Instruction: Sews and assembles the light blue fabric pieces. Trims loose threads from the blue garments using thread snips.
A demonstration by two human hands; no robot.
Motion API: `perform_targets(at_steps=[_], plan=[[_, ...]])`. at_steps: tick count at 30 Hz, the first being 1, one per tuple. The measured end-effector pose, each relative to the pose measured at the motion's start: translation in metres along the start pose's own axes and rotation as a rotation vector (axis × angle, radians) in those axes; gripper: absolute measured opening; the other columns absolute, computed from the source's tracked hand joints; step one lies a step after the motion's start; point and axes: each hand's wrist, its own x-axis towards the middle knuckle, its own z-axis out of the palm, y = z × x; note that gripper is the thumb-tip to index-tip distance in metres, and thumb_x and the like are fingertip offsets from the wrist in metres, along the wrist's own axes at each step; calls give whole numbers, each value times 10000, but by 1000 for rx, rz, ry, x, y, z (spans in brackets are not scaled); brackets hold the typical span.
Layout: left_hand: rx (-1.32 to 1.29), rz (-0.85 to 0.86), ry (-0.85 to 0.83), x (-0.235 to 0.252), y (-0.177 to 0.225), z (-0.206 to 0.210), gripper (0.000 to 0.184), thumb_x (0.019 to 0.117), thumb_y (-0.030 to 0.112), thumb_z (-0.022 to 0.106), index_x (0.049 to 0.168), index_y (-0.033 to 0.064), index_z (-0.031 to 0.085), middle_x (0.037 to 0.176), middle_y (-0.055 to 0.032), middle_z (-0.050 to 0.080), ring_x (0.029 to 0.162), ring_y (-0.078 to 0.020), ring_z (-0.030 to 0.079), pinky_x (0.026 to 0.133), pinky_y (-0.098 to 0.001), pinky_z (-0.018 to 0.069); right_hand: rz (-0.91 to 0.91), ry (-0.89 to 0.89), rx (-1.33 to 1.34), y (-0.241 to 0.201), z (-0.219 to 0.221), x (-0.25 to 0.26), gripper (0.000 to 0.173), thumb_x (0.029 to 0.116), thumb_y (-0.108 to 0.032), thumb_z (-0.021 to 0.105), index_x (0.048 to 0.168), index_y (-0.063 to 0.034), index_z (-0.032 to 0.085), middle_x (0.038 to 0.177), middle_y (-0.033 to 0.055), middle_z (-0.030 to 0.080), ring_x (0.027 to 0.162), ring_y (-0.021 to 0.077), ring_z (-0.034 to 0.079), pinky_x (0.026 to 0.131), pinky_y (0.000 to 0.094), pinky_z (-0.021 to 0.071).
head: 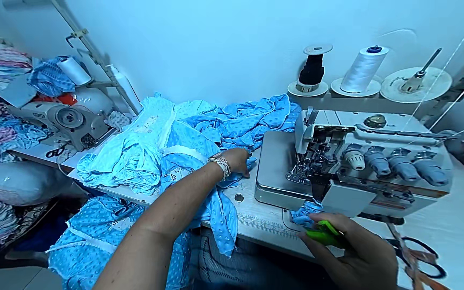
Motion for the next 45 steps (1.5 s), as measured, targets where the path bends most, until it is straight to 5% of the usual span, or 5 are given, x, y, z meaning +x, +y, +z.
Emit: perform_targets(at_steps=[4,11,29,37,45], plan=[[-435,288,251,-72,-10,-24,177,844,122,791,947,-2,719,846,-100,695,780,-192,658,734,-423,545,110,42,-123,10,-7,-1,316,954,-394,693,1064,-97,687,864,-7,686,756,-35,615,655,118,511],[-1197,879,269,-144,-24,-24,176,821,128,800,829,192,636,835,46,715,749,-3,666,658,-160,536,-9,56,-270,1,26,49,354,965,-369,629,1041,-33,709,827,64,691,722,103,633,636,252,523],[-1379,704,258,-138,12,-5,169,900,4,621,802,140,601,726,29,656,649,-10,626,602,-167,524,-263,81,-341,-27,36,61,258,947,-227,642,1069,-18,733,783,82,680,712,185,638,620,296,513],[-747,577,503,-125,19,12,243,893,40,685,717,82,522,658,33,489,595,-26,465,552,-196,367,-339,97,-184,-31,19,41,338,1079,-367,500,1167,-62,615,840,59,687,724,103,660,652,235,549],[-24,321,-454,-124,27,10,351,922,187,758,1169,-38,651,990,-221,674,917,-348,648,785,-564,495,-132,146,-16,-7,0,21,346,1027,-452,591,1279,-216,595,893,-67,699,760,13,671,673,179,568]])
